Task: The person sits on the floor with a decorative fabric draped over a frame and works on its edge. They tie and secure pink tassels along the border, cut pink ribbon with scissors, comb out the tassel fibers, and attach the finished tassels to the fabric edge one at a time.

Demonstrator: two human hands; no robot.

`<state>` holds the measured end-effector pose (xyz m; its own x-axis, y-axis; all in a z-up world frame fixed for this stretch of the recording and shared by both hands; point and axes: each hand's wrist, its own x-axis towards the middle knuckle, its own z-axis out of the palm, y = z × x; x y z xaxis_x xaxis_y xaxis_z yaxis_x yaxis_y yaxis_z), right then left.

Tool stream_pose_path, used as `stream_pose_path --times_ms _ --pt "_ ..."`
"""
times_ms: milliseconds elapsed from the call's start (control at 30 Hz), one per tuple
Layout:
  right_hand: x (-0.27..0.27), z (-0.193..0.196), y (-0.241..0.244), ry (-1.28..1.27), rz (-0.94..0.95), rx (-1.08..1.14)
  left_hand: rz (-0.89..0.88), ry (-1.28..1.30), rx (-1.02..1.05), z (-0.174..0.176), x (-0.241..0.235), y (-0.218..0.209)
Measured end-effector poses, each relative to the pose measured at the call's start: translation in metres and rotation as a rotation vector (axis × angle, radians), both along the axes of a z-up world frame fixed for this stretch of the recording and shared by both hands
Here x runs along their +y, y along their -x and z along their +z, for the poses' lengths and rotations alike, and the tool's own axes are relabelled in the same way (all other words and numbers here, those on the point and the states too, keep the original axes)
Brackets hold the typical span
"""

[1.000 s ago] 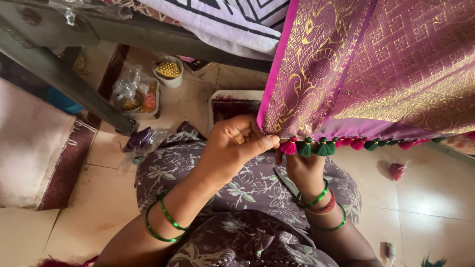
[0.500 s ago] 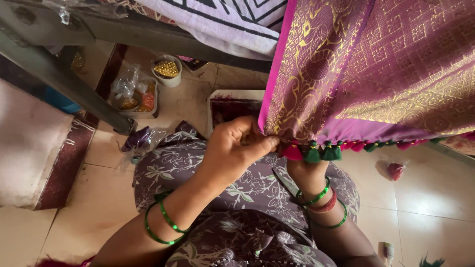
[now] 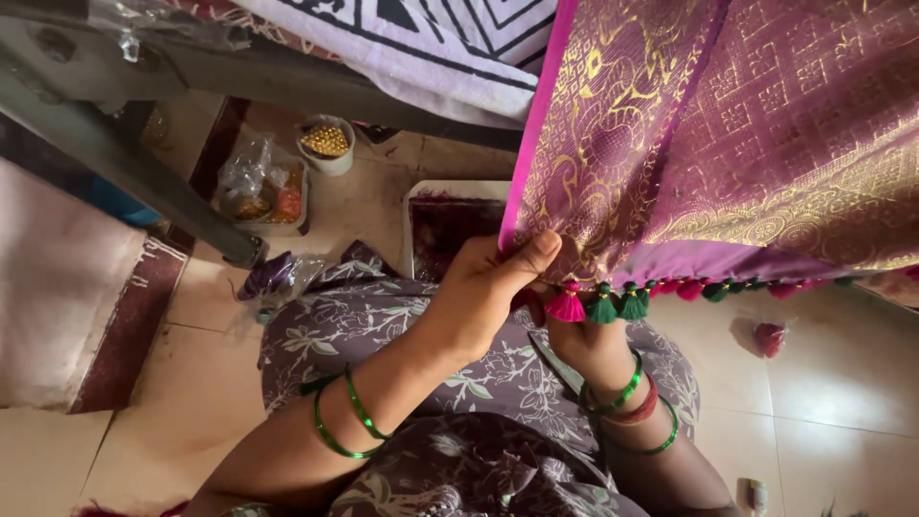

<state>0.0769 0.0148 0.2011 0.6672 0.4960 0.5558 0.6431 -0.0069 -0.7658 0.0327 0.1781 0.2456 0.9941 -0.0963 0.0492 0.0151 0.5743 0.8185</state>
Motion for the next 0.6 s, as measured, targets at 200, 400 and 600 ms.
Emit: stream_pose_path --times_ms 200,400,600 --pt "-0.006 0.006 -0.006 0.121 -0.025 -0.307 0.145 0.077 -0.061 -0.002 -0.011 0.001" --pt "-0.004 0.008 -0.004 0.107 0.01 -0.304 0.173 0.073 -0.087 0.003 -0.012 0.002" --pt "0.016 0.006 0.021 -0.442 -0.025 0.675 0.093 0.071 -0.028 -0.015 -0.007 0.007"
